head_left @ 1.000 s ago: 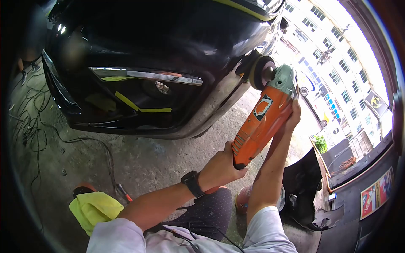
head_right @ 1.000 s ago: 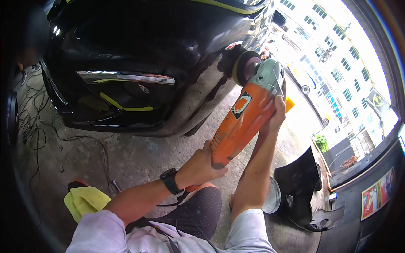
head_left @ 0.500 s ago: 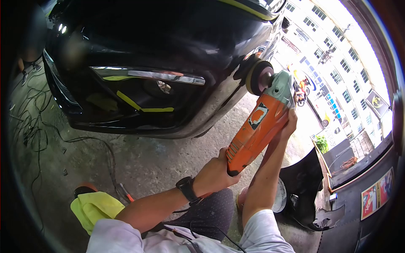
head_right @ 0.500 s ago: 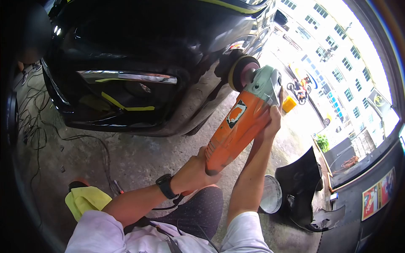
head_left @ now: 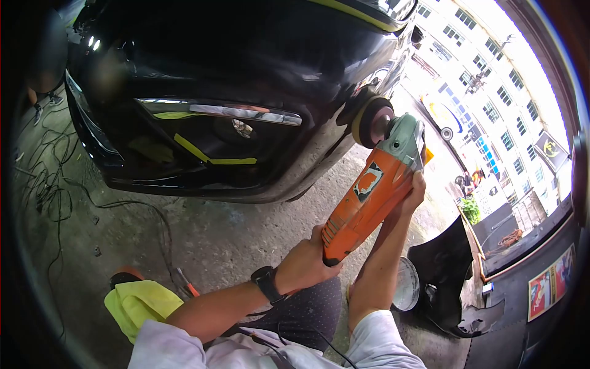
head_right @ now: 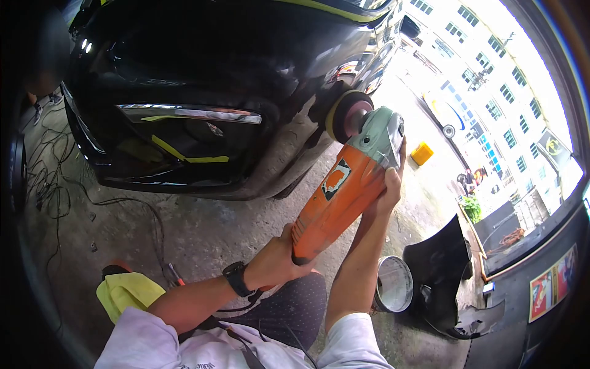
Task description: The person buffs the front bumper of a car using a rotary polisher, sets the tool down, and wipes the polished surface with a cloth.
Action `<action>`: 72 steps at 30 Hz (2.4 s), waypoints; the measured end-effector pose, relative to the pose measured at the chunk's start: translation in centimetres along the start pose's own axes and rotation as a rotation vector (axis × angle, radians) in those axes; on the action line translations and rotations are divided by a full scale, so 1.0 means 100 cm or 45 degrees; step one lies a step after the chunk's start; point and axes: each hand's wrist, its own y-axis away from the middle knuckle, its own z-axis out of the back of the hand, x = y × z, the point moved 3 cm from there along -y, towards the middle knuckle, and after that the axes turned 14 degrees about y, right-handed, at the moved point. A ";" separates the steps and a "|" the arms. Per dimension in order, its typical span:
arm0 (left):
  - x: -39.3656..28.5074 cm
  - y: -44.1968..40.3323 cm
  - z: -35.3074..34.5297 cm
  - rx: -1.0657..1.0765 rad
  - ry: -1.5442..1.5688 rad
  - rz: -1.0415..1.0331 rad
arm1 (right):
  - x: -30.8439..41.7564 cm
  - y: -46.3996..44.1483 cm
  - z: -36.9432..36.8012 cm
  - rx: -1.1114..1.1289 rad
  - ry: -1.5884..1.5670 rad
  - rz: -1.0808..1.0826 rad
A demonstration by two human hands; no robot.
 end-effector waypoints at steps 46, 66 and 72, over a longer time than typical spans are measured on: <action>-0.022 0.010 -0.009 -0.269 -0.505 -0.137 | -0.049 -0.031 0.014 0.189 -0.468 -0.029; -0.050 -0.019 -0.025 -0.257 -0.429 -0.099 | -0.026 -0.083 0.031 0.027 -0.329 0.114; -0.049 -0.012 -0.018 -0.250 -0.462 -0.080 | -0.029 -0.080 0.039 0.247 -0.384 0.180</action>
